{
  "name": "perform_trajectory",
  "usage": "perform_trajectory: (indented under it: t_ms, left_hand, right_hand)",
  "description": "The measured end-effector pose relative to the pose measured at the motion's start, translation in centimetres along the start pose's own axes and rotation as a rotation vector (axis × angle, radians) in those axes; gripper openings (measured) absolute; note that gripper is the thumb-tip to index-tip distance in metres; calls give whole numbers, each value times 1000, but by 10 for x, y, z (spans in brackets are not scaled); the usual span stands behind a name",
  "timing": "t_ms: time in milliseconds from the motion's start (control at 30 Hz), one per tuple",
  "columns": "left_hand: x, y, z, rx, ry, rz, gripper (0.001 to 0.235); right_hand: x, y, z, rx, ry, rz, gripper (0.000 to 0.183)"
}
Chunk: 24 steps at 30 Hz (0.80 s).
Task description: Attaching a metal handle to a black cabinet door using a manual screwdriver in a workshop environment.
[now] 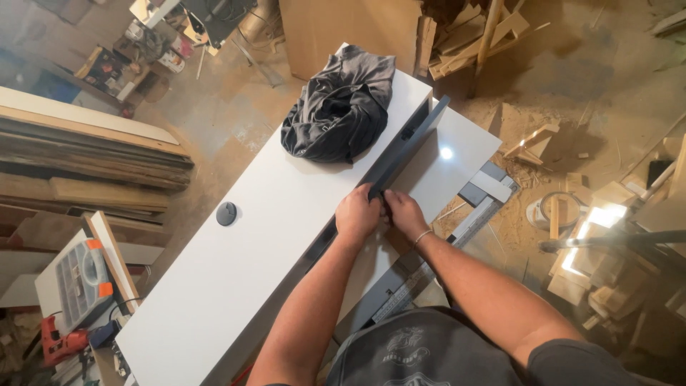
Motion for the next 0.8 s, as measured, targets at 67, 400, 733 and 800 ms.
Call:
perform_trajectory:
  t_ms: [67, 400, 733, 800]
  left_hand:
    - [0, 2, -2, 9, -4, -14, 47]
    - [2, 7, 3, -25, 6, -8, 47]
    - [4, 12, 6, -7, 33, 36, 44]
    - [4, 13, 5, -3, 34, 38, 44]
  right_hand:
    - [-13, -4, 10, 0, -3, 80, 66]
    - [18, 2, -16, -33, -56, -69, 54]
    - [37, 9, -42, -12, -21, -81, 37]
    - [22, 7, -34, -8, -10, -32, 37]
Point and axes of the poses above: each hand's wrist, its own z-axis away from the middle knuckle, its own y-axis out of the back of the hand, x = y × z, the point moved 6 cm from there along -z, towards the middle knuckle, and after that the axes turned 15 degrees about -z, right-handed, at the moved point
